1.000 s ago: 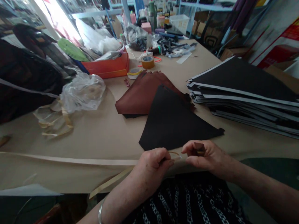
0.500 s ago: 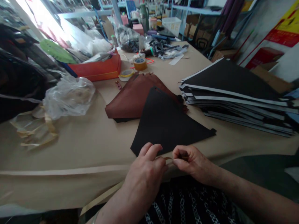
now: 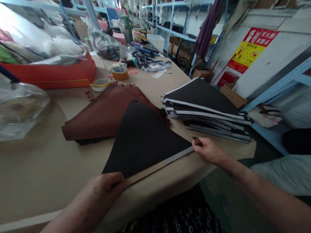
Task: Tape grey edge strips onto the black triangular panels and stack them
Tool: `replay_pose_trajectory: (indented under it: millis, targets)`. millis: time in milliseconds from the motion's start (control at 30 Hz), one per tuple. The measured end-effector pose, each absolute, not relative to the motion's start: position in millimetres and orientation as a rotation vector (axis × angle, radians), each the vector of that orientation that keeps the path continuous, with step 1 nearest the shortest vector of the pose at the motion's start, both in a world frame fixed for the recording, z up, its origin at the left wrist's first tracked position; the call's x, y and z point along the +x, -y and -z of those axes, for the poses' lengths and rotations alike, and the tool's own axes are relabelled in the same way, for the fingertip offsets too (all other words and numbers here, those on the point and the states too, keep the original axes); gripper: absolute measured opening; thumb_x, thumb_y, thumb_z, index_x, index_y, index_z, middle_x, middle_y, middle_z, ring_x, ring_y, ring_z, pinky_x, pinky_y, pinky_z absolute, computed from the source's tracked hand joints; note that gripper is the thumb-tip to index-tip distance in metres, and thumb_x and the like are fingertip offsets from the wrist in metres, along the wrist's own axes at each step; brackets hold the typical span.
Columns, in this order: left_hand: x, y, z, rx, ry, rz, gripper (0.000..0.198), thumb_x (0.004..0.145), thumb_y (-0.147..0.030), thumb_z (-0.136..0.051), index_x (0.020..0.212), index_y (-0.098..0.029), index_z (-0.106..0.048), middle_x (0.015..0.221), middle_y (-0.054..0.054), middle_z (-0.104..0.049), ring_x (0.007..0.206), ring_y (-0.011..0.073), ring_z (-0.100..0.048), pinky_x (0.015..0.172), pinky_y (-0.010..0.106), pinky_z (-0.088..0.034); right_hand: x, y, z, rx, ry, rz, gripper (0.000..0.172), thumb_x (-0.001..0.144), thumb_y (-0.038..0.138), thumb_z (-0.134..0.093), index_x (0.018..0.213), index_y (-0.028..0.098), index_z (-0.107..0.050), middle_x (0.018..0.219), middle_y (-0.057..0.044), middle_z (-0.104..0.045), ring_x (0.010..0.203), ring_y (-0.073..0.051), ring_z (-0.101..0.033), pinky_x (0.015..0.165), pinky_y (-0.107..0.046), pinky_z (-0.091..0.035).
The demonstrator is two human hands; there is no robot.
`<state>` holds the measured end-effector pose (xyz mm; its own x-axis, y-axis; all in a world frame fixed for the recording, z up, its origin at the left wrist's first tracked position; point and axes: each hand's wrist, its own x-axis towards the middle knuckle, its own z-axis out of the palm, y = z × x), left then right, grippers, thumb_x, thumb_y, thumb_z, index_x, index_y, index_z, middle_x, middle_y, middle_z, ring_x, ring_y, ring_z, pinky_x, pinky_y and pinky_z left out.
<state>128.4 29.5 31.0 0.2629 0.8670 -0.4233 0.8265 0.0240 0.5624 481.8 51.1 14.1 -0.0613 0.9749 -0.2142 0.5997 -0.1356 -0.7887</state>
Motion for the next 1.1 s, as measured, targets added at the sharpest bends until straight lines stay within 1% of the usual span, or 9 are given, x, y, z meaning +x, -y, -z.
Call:
replay_pose_trajectory:
  millis: [67, 167, 367, 600, 700, 800, 900, 1000, 1100]
  targets:
    - [118.2, -35.5, -27.7, 1.746, -1.595, 0.012, 0.042, 0.070, -0.057, -0.048, 0.053, -0.021, -0.062, 0.050, 0.001, -0.057, 0.048, 0.0159, -0.051, 0.044, 0.023, -0.036, 502.8, -58.0, -9.9, -1.845, 1.658, -1.066, 0.012, 0.065, 0.029, -0.049, 0.061, 0.018, -0.049, 0.056, 0.004, -0.044, 0.054, -0.010, -0.039, 0.052, -0.023, -0.030]
    - [112.5, -40.2, -24.1, 1.732, -1.635, 0.075, 0.045, 0.069, -0.059, -0.043, 0.052, -0.021, -0.060, 0.051, 0.002, -0.058, 0.049, 0.0163, -0.051, 0.044, 0.024, -0.036, 513.5, -61.9, -7.0, -1.917, 1.665, -1.075, 0.012, 0.064, 0.028, -0.049, 0.059, 0.018, -0.049, 0.054, 0.004, -0.045, 0.050, -0.009, -0.038, 0.049, -0.022, -0.029]
    - [114.6, -41.2, -28.3, 1.784, -1.623, 0.136, 0.046, 0.068, -0.059, -0.040, 0.051, -0.021, -0.060, 0.050, 0.003, -0.059, 0.048, 0.0168, -0.054, 0.043, 0.024, -0.036, 510.9, -62.8, -2.7, -1.962, 1.731, -1.020, 0.011, 0.068, 0.027, -0.050, 0.063, 0.018, -0.051, 0.058, 0.003, -0.049, 0.055, -0.010, -0.042, 0.051, -0.022, -0.031]
    - [115.6, -40.4, -26.9, 1.839, -1.615, 0.119, 0.044, 0.070, -0.056, -0.043, 0.048, -0.021, -0.058, 0.047, 0.003, -0.059, 0.045, 0.0159, -0.053, 0.042, 0.023, -0.032, 508.4, -63.3, -5.0, -1.987, 1.824, -0.937, 0.012, 0.071, 0.028, -0.048, 0.063, 0.019, -0.050, 0.058, 0.003, -0.049, 0.055, -0.011, -0.044, 0.053, -0.024, -0.031]
    - [116.6, -40.9, -26.7, 1.796, -1.614, 0.178, 0.043, 0.071, -0.055, -0.044, 0.052, -0.020, -0.060, 0.052, 0.004, -0.061, 0.049, 0.0168, -0.056, 0.045, 0.025, -0.033, 507.0, -64.6, -5.5, -1.985, 1.861, -0.889, 0.012, 0.072, 0.028, -0.048, 0.065, 0.019, -0.052, 0.060, 0.002, -0.052, 0.058, -0.013, -0.047, 0.055, -0.025, -0.032]
    - [118.4, -40.5, -30.8, 1.790, -1.590, 0.278, 0.044, 0.076, -0.053, -0.040, 0.060, -0.018, -0.063, 0.058, 0.004, -0.064, 0.054, 0.0168, -0.057, 0.050, 0.026, -0.033, 510.3, -65.7, -3.8, -1.980, 1.878, -0.853, 0.012, 0.072, 0.030, -0.051, 0.069, 0.019, -0.055, 0.063, 0.001, -0.056, 0.060, -0.014, -0.051, 0.058, -0.026, -0.034]
    - [122.1, -39.1, -38.0, 1.812, -1.586, 0.340, 0.044, 0.080, -0.049, -0.037, 0.063, -0.017, -0.062, 0.062, 0.005, -0.064, 0.059, 0.0179, -0.058, 0.054, 0.027, -0.034, 514.5, -65.6, -5.5, -1.969, 1.865, -0.829, 0.015, 0.069, 0.033, -0.057, 0.074, 0.019, -0.056, 0.067, 0.000, -0.057, 0.063, -0.016, -0.052, 0.059, -0.027, -0.035]
    - [125.6, -37.9, -43.5, 1.825, -1.593, 0.355, 0.042, 0.080, -0.047, -0.037, 0.064, -0.017, -0.062, 0.064, 0.005, -0.063, 0.061, 0.0186, -0.057, 0.056, 0.028, -0.033, 508.6, -65.7, -16.7, -1.899, 1.861, -0.868, 0.017, 0.070, 0.036, -0.057, 0.073, 0.019, -0.053, 0.071, -0.001, -0.056, 0.067, -0.016, -0.053, 0.063, -0.027, -0.038]
    - [126.6, -37.7, -43.4, 1.857, -1.599, 0.336, 0.041, 0.081, -0.046, -0.037, 0.065, -0.018, -0.062, 0.063, 0.005, -0.062, 0.060, 0.0183, -0.056, 0.056, 0.028, -0.032, 489.0, -68.5, -31.6, -1.696, 1.829, -1.074, 0.018, 0.073, 0.037, -0.055, 0.073, 0.019, -0.052, 0.073, 0.000, -0.054, 0.069, -0.014, -0.051, 0.066, -0.026, -0.040]
